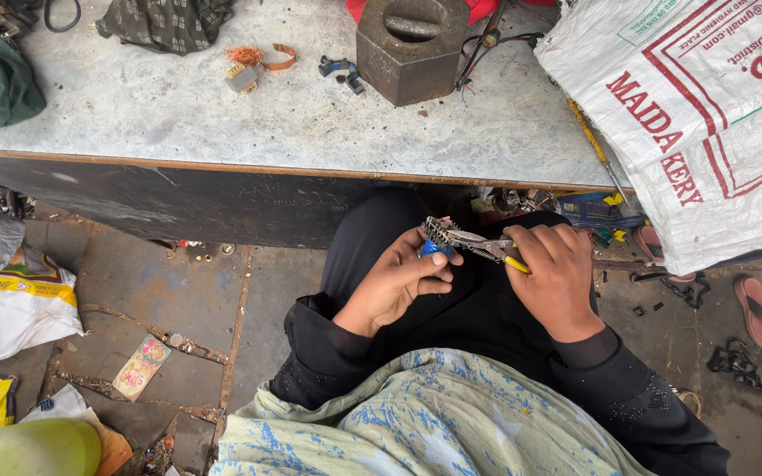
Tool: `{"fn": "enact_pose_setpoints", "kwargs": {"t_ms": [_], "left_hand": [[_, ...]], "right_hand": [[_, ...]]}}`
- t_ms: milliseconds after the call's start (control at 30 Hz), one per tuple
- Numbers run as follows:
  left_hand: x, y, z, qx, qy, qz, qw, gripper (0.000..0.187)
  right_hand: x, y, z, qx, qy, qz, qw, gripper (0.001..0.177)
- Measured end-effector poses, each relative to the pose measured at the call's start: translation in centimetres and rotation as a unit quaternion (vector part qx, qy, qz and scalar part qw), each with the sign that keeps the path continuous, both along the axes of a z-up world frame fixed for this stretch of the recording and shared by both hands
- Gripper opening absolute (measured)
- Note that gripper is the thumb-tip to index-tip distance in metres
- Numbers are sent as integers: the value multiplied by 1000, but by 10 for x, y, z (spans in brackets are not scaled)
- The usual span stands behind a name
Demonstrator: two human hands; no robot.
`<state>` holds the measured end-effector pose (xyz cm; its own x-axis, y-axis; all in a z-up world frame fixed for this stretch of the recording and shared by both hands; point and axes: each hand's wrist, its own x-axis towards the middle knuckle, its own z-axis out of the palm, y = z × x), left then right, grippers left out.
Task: The person sits on the floor and uses pliers to strip wires and manipulate a small blue electronic component. They repeatedly adjust the component and use the pliers to pull or cut parts of it.
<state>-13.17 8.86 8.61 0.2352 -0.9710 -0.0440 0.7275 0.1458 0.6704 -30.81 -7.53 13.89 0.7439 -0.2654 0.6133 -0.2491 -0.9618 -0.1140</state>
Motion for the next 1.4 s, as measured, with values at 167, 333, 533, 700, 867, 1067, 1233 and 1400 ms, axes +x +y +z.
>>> {"fn": "enact_pose_setpoints", "kwargs": {"t_ms": [167, 333, 533, 700, 867, 1067, 1233, 1400], "left_hand": [[1, -3, -6, 118, -131, -42, 984, 43], [1, -4, -7, 170, -282, -15, 944, 26], [4, 1, 0, 159, -509, 138, 835, 26], [3, -5, -2, 167, -542, 222, 793, 21], [4, -9, -23, 164, -514, 209, 816, 21], [17, -13, -43, 107, -265, 3, 958, 28], [19, -11, -45, 70, -218, 3, 973, 46], [15, -24, -60, 78, -223, 48, 971, 35]], "right_hand": [[0, 7, -7, -15, -1, 33, 999, 33], [2, 12, -9, 1, 18, 40, 999, 30], [6, 17, -7, 31, 51, 42, 997, 25], [9, 19, -9, 85, 75, 48, 992, 24], [7, 24, -12, 69, 90, 16, 993, 25], [11, 25, -16, -37, 83, 7, 996, 23], [11, 23, -21, -74, 85, 12, 994, 23], [12, 20, -21, -16, 100, 20, 995, 29]]}}
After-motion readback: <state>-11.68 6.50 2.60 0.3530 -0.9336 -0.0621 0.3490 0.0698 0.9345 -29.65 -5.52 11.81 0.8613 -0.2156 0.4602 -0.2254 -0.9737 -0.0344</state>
